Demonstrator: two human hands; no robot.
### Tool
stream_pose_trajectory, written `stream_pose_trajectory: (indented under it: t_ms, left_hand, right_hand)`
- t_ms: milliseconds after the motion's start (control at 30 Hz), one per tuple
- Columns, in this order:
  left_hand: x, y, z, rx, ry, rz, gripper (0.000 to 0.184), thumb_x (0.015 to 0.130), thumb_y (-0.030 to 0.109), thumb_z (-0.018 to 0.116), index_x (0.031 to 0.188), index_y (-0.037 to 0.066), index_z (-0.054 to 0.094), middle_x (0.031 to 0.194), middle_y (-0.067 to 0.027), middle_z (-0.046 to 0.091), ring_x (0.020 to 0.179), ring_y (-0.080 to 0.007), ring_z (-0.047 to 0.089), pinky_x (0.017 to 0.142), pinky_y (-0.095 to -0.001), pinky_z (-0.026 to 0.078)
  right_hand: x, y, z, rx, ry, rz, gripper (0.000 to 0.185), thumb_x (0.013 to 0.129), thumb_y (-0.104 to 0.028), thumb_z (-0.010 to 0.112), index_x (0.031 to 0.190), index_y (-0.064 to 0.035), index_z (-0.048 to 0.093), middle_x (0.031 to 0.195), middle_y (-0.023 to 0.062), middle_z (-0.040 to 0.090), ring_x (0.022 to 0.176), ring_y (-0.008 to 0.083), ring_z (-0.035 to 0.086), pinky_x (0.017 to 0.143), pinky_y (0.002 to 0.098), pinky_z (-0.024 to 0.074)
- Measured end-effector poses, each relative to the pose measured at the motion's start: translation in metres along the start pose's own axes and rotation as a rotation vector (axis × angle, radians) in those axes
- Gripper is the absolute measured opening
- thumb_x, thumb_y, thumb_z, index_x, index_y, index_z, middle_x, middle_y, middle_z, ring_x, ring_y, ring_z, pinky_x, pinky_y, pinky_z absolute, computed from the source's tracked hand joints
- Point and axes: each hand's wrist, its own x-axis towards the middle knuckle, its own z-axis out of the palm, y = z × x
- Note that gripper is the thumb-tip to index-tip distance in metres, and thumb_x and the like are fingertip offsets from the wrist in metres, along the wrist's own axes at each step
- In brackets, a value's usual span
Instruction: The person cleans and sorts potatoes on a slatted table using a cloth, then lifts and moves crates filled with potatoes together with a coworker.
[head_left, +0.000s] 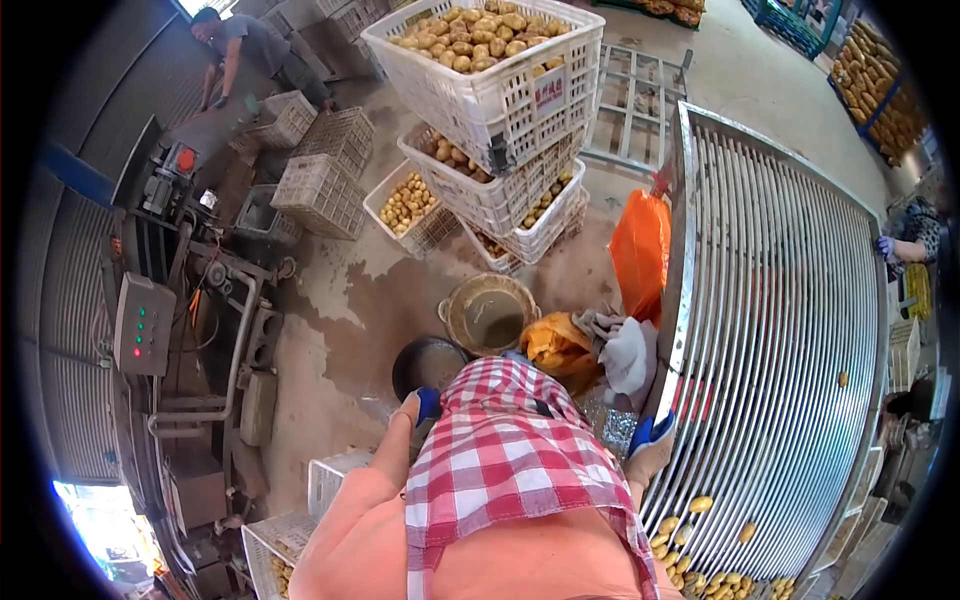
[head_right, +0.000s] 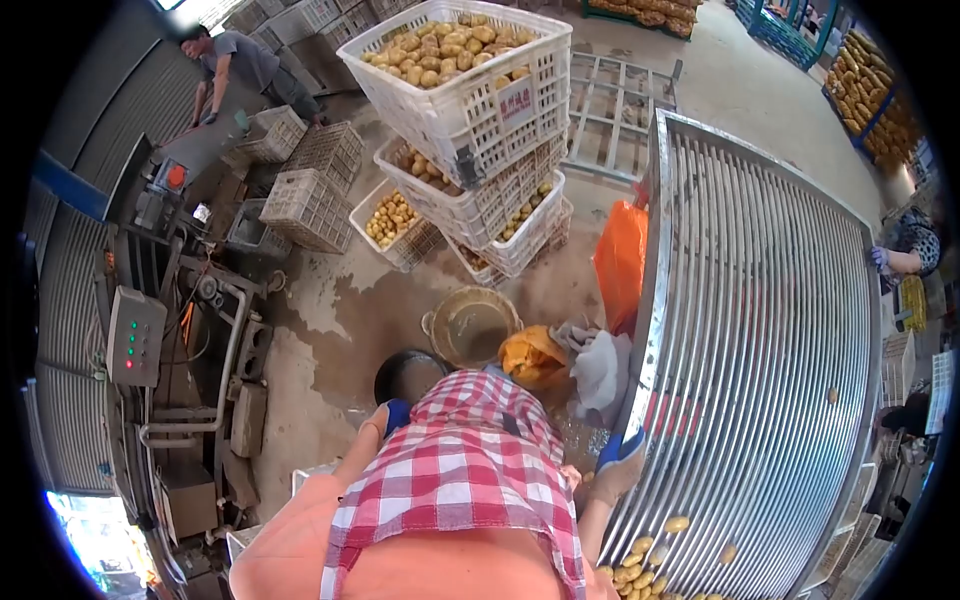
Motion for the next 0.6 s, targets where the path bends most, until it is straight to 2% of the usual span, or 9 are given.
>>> stream_pose_trajectory:
  t_ms: [133,200,267,300,367,433,467,500,600]
  left_hand:
    - [0.023,-0.028,-0.008,0.484,-0.067,0.386,0.016,0.084,0.025,0.059,0.079,0.017,0.071,0.083,-0.0074,0.070,0.075,-0.0252,0.066,0.066,-0.0356,0.051]
    - [0.048,-0.067,0.018,-0.797,0.088,-0.074,0.021,0.090,0.028,0.056,0.092,0.011,0.069,0.083,-0.0032,0.066,0.076,-0.0181,0.060,0.069,-0.0309,0.047]
    - [0.085,-0.099,0.010,-0.834,0.241,-0.147,0.024,0.090,0.026,0.059,0.100,0.007,0.067,0.091,-0.0040,0.067,0.083,-0.0182,0.061,0.077,-0.0324,0.047]
    - [0.102,-0.111,0.000,-0.851,0.318,-0.180,0.026,0.090,0.025,0.060,0.105,0.004,0.067,0.096,-0.0045,0.068,0.087,-0.0183,0.062,0.081,-0.0332,0.048]
    - [0.131,-0.112,-0.066,-0.606,0.373,-0.146,0.030,0.090,0.024,0.061,0.110,0.002,0.065,0.101,-0.0064,0.068,0.091,-0.0193,0.063,0.085,-0.0347,0.048]
    - [0.141,-0.075,-0.175,-1.251,0.533,-0.281,0.034,0.092,0.012,0.059,0.124,0.003,0.058,0.117,-0.0087,0.066,0.104,-0.0177,0.062,0.090,-0.0314,0.048]
    - [0.155,-0.075,-0.217,-1.008,0.626,-0.228,0.042,0.090,0.018,0.062,0.128,0.001,0.054,0.118,-0.0136,0.065,0.106,-0.0212,0.063,0.092,-0.0335,0.047]
    - [0.169,-0.078,-0.257,-0.765,0.709,-0.177,0.052,0.089,0.024,0.065,0.132,-0.001,0.050,0.119,-0.0185,0.065,0.108,-0.0247,0.063,0.094,-0.0357,0.047]
    - [0.213,-0.077,-0.376,-0.697,0.945,0.010,0.063,0.086,0.024,0.068,0.140,0.002,0.044,0.128,-0.0224,0.059,0.117,-0.0335,0.059,0.098,-0.0365,0.045]
  right_hand:
    - [0.003,-0.001,0.001,0.108,0.046,-0.003,0.037,0.090,-0.021,0.061,0.121,-0.0019,0.060,0.108,0.0189,0.067,0.102,0.0348,0.064,0.088,0.0382,0.0495]
    - [0.011,-0.021,0.005,0.486,0.275,0.010,0.037,0.090,-0.018,0.062,0.121,0.0021,0.059,0.110,0.0198,0.065,0.104,0.0340,0.063,0.090,0.0382,0.0479]
    - [0.037,-0.035,-0.006,0.125,0.254,-0.112,0.037,0.088,-0.004,0.061,0.124,0.0057,0.055,0.118,0.0170,0.061,0.109,0.0292,0.060,0.098,0.0389,0.0442]
    - [0.052,-0.061,-0.006,0.207,0.303,-0.161,0.037,0.089,-0.004,0.060,0.123,0.0063,0.055,0.117,0.0172,0.061,0.109,0.0285,0.060,0.098,0.0381,0.0440]
    - [0.087,-0.134,0.002,0.460,0.258,-0.169,0.040,0.094,-0.008,0.057,0.131,0.0065,0.050,0.124,0.0174,0.059,0.115,0.0260,0.057,0.099,0.0361,0.0438]
    - [0.119,-0.220,0.008,0.501,0.108,-0.350,0.038,0.094,-0.006,0.056,0.129,0.0058,0.051,0.121,0.0152,0.060,0.115,0.0247,0.056,0.101,0.0353,0.0412]
    - [0.129,-0.281,0.007,0.655,0.033,-0.400,0.034,0.088,-0.003,0.063,0.121,0.0042,0.057,0.114,0.0152,0.063,0.109,0.0268,0.060,0.097,0.0367,0.0445]
    - [0.148,-0.307,0.024,0.519,-0.006,-0.564,0.038,0.085,-0.007,0.067,0.120,0.0035,0.057,0.114,0.0178,0.063,0.110,0.0311,0.060,0.096,0.0379,0.0451]
    - [0.175,-0.439,0.049,0.482,-0.060,-1.038,0.048,0.080,-0.013,0.071,0.123,0.0003,0.057,0.118,0.0177,0.062,0.115,0.0374,0.056,0.100,0.0442,0.0416]
